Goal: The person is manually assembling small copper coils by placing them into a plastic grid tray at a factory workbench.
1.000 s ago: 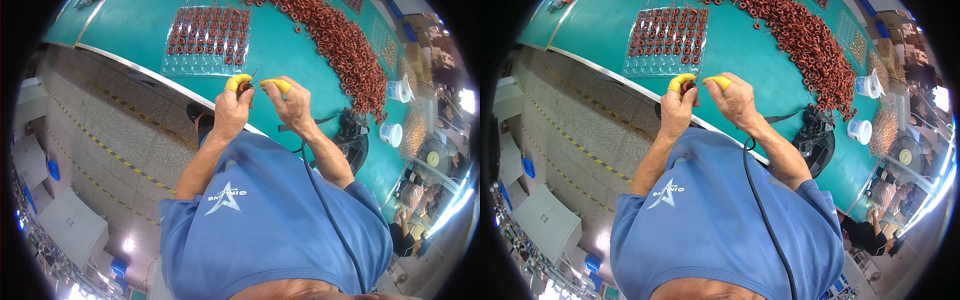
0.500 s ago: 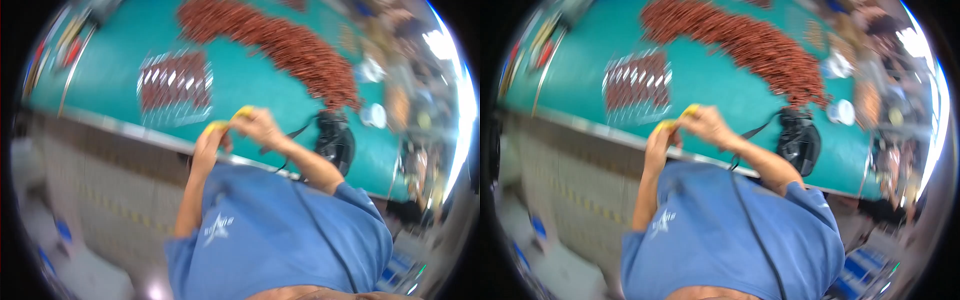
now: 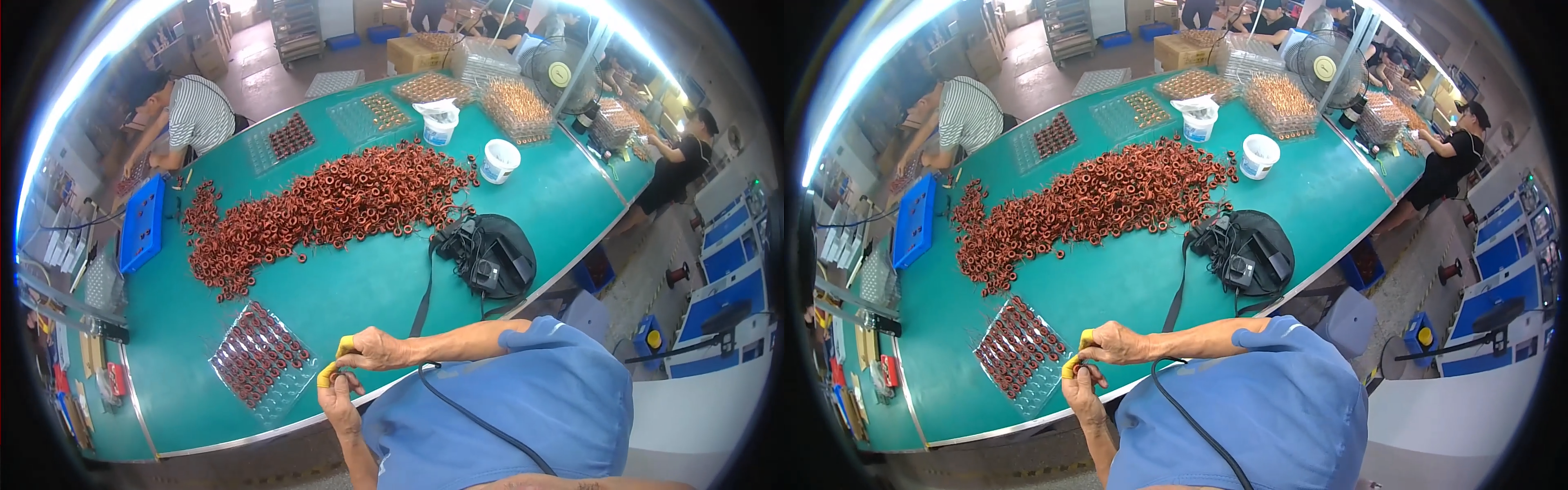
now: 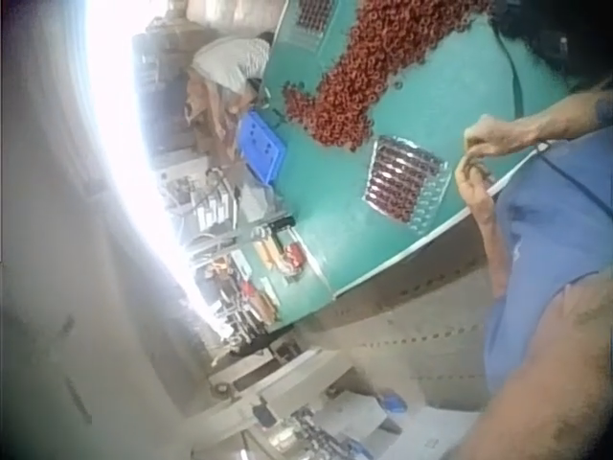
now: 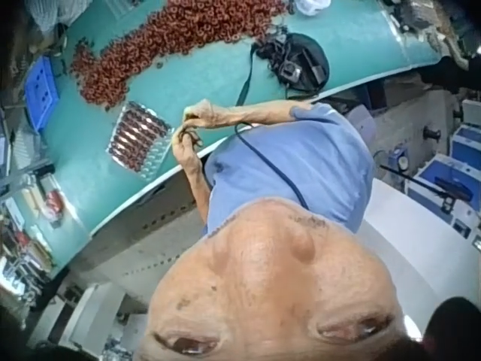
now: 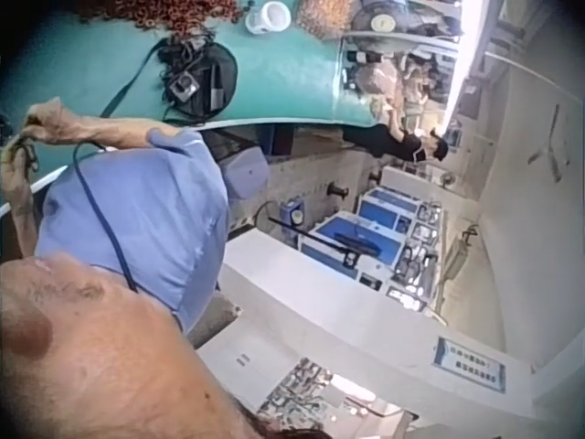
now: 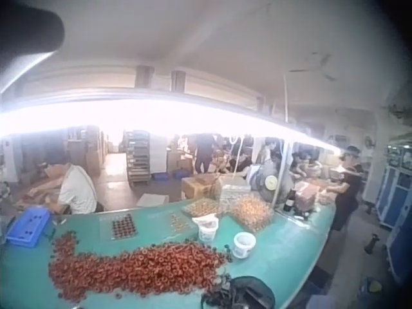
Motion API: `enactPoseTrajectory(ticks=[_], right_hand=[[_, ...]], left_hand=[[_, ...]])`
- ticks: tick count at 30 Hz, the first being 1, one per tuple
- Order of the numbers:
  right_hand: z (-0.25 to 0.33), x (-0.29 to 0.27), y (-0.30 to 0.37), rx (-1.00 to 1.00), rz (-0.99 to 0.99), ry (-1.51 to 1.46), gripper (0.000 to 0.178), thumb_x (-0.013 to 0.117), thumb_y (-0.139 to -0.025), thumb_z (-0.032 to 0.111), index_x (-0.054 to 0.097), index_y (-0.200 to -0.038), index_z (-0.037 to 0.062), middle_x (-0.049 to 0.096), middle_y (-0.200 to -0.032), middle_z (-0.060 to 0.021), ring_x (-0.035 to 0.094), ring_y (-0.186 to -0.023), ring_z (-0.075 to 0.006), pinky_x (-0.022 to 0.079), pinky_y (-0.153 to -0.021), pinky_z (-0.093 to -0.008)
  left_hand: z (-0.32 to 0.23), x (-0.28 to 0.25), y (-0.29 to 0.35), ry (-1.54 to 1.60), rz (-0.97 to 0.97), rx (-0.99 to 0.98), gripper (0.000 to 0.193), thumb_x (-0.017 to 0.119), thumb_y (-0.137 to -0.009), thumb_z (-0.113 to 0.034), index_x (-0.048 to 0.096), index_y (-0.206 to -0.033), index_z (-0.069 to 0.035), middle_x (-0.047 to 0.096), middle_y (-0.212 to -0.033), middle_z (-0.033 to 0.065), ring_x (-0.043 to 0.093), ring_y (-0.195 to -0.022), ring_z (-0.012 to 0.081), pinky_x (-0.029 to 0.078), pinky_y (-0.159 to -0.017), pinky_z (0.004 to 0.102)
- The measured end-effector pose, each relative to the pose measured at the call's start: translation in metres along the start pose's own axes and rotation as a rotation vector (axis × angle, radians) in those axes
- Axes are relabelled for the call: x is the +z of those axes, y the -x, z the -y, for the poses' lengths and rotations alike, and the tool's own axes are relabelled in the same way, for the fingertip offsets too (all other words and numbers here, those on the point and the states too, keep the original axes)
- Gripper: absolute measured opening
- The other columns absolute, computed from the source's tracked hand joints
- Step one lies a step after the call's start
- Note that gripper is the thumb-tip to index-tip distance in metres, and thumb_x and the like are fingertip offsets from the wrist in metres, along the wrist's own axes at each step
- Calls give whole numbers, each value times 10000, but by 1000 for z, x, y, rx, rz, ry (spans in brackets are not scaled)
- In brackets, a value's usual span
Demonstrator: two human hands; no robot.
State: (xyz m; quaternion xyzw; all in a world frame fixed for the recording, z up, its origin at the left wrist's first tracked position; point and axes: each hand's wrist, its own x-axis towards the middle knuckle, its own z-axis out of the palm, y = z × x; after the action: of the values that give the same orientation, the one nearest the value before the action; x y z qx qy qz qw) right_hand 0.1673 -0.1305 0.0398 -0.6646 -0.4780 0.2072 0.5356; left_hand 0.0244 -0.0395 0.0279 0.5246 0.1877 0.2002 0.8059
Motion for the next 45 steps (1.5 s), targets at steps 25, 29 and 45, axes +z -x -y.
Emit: enactPoseTrajectory(ticks=[25,29,45], right_hand=[[8,-12,4,551,-13,-670,236,619,-867,261,610,-779,42,563,-644,6,536,-551,-76,420,-494,-219],[5,-6,6,614,58,-773,198,642,-835,221,596,-746,51,555,-625,3,524,-525,-83,407,-472,-224],[26,-2,-1,318,-166,-516,159,638,-893,152,626,-838,4,603,-642,-7,494,-533,-59,388,-487,-212]], left_hand=[[-8,-14,-36,-862,89,284,350,593,-930,-155,498,-1218,18,611,-848,111,605,-728,199,492,-664,333],[-19,-26,-28,-971,195,369,386,637,-892,-95,500,-1244,-19,630,-885,131,646,-806,237,510,-743,339],[-10,5,-22,144,91,162,318,602,-931,-157,455,-1181,-26,571,-847,103,562,-685,170,478,-633,275]])
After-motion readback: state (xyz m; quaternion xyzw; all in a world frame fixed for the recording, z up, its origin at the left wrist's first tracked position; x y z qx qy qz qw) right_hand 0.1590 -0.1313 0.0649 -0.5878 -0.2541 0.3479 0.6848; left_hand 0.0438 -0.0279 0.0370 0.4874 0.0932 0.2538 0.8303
